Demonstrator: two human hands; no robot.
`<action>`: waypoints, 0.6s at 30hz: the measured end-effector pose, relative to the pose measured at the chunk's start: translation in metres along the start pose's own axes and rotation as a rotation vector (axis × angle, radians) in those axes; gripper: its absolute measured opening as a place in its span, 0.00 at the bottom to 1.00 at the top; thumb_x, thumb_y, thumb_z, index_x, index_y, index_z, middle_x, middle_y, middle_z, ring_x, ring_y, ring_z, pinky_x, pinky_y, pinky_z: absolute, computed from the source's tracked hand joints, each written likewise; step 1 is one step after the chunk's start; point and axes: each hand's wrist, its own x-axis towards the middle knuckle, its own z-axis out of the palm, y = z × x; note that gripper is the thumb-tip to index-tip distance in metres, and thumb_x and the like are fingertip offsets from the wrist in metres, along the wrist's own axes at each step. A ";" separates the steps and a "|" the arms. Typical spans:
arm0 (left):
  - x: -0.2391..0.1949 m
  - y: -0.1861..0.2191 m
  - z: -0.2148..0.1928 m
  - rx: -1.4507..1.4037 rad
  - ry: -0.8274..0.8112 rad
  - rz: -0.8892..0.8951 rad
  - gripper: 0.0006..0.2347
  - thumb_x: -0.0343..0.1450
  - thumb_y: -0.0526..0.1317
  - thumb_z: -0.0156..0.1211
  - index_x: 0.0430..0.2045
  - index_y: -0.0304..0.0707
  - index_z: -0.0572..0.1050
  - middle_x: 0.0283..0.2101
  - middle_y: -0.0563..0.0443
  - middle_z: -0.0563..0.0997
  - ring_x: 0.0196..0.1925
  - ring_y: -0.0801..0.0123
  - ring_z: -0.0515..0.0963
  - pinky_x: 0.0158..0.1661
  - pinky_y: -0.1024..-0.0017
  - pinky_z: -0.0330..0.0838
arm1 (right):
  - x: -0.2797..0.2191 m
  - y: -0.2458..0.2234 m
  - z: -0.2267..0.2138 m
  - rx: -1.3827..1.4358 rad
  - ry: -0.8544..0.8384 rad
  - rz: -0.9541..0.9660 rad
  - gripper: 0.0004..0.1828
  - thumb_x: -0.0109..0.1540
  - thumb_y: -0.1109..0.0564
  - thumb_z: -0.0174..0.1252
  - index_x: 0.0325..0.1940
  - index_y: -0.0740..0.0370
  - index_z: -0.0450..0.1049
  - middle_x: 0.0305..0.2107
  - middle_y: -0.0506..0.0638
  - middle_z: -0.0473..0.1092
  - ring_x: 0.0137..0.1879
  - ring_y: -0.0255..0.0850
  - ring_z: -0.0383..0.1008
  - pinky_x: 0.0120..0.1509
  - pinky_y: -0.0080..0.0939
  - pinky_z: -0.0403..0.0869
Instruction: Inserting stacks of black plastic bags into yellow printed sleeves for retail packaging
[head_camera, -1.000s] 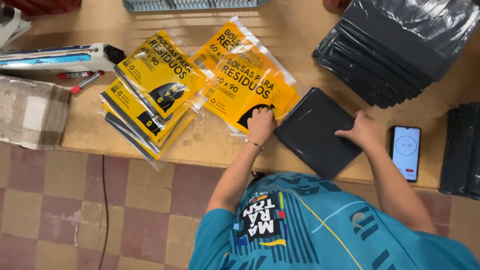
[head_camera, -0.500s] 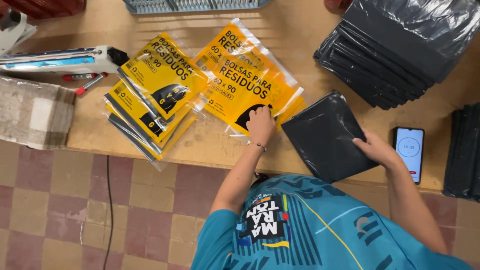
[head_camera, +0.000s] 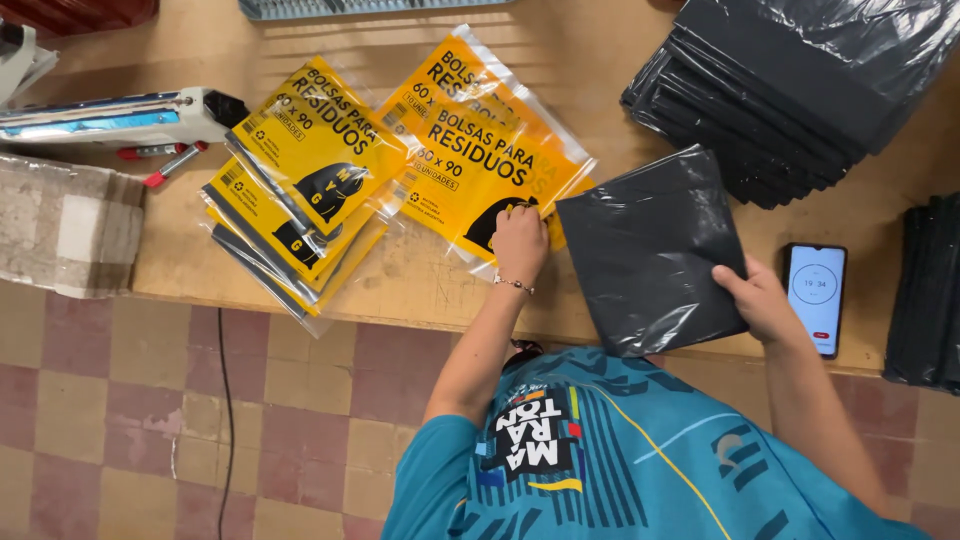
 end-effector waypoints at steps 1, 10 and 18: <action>0.001 -0.002 0.002 0.000 0.002 -0.002 0.08 0.71 0.42 0.58 0.25 0.38 0.76 0.33 0.45 0.79 0.40 0.50 0.73 0.23 0.55 0.72 | 0.001 0.003 0.008 -0.001 -0.002 -0.001 0.23 0.65 0.52 0.58 0.63 0.62 0.70 0.48 0.51 0.72 0.48 0.39 0.72 0.49 0.38 0.72; 0.004 0.003 -0.032 -0.298 -0.006 -0.210 0.11 0.67 0.43 0.66 0.22 0.44 0.69 0.27 0.55 0.70 0.38 0.60 0.76 0.39 0.66 0.74 | 0.001 0.015 0.042 0.060 0.118 -0.063 0.10 0.69 0.58 0.59 0.55 0.59 0.75 0.30 0.52 0.72 0.33 0.38 0.75 0.32 0.40 0.77; -0.012 -0.001 -0.013 -0.149 0.055 -0.013 0.16 0.74 0.44 0.56 0.55 0.42 0.71 0.60 0.48 0.75 0.72 0.51 0.64 0.63 0.40 0.63 | 0.040 0.036 0.085 -0.108 -0.196 -0.097 0.18 0.68 0.56 0.59 0.62 0.58 0.74 0.44 0.54 0.73 0.47 0.42 0.71 0.50 0.47 0.74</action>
